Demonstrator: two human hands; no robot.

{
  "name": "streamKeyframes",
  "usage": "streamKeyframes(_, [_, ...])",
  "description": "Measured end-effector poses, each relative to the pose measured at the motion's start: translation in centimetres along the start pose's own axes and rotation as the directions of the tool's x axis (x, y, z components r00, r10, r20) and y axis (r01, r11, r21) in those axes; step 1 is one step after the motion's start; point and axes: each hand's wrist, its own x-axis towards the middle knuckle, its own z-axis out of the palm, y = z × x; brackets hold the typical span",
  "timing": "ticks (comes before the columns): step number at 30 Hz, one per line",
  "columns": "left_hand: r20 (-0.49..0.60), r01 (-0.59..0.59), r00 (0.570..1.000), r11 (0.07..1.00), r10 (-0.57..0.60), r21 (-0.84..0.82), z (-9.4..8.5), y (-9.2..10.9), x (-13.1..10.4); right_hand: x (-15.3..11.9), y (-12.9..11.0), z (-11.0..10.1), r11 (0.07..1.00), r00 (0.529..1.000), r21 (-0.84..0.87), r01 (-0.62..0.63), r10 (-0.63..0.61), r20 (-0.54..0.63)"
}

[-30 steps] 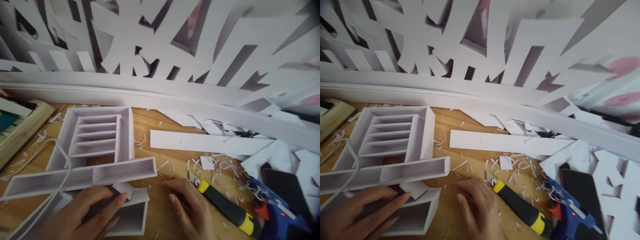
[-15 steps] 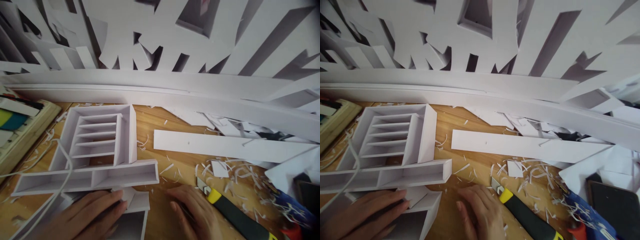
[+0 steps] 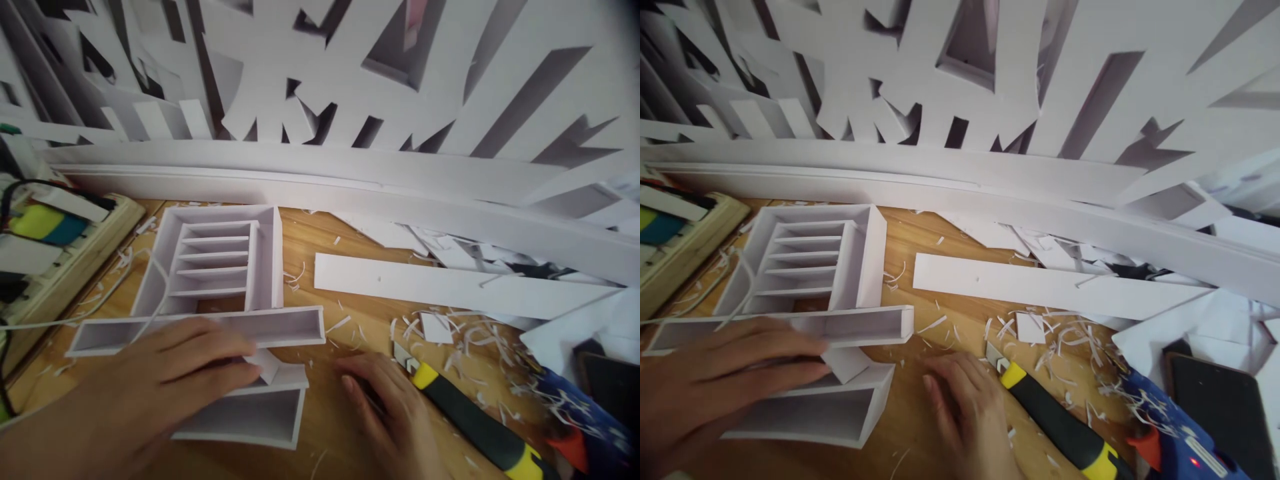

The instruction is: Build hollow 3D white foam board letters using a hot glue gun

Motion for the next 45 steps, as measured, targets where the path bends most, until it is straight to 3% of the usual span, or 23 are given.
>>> streamKeyframes(4, [0.217,-0.255,0.944,0.967,0.248,0.003,-1.1,0.1,3.8,0.0,-0.1,0.1,1.0,1.0,-0.006,0.007,-0.007,0.005])
streamKeyframes(8, [0.208,-0.371,0.911,0.928,0.356,0.038,-1.3,0.4,4.4,0.0,-0.1,0.3,0.999,0.999,-0.018,0.037,-0.037,0.006])
streamKeyframes(11, [0.143,-0.329,0.939,0.94,0.314,0.093,-0.5,0.8,3.5,0.0,-0.2,0.4,0.997,0.998,-0.036,0.07,-0.069,0.006])
streamKeyframes(15, [0.042,-0.121,0.992,0.991,0.119,0.06,0.2,1.2,1.9,0.1,-0.4,0.4,0.994,0.995,-0.052,0.1,-0.1,-0.011])
streamKeyframes(19, [0.041,0.012,0.999,1.0,-0.012,-0.009,-0.5,0.0,0.2,0.0,-0.3,0.5,0.993,0.994,-0.051,0.107,-0.108,-0.013])
streamKeyframes(21, [0.098,-0.001,0.995,1.0,0.0,0.014,-1.1,-1.1,-0.4,0.0,-0.2,0.5,0.993,0.994,-0.057,0.108,-0.108,-0.004])
streamKeyframes(24, [0.204,-0.11,0.974,0.994,0.102,0.024,-1.9,-2.7,-0.9,-0.1,-0.1,0.6,0.992,0.995,-0.069,0.104,-0.104,0.008])
streamKeyframes(26, [0.219,-0.154,0.965,0.988,0.144,0.029,-2.1,-3.2,-0.9,0.0,-0.1,0.5,0.992,0.995,-0.073,0.104,-0.104,0.014])
streamKeyframes(32, [0.194,-0.201,0.964,0.975,0.18,0.092,-2.1,-2.4,-0.1,0.1,0.0,0.3,0.993,0.995,-0.063,0.096,-0.095,0.024])
streamKeyframes(38, [0.329,-0.201,0.928,0.978,0.174,0.051,-2.3,-1.9,1.1,-0.2,0.2,0.6,0.991,0.995,-0.084,0.1,-0.097,0.034])
streamKeyframes(41, [0.317,-0.203,0.928,0.979,0.195,-0.01,-1.9,-2.3,1.3,-0.4,0.7,0.9,0.99,0.995,-0.102,0.095,-0.091,0.042])
streamKeyframes(45, [0.375,-0.136,0.917,0.99,0.139,-0.034,-1.5,-2.3,1.5,-0.6,0.9,0.9,0.982,0.994,-0.152,0.111,-0.107,0.036])
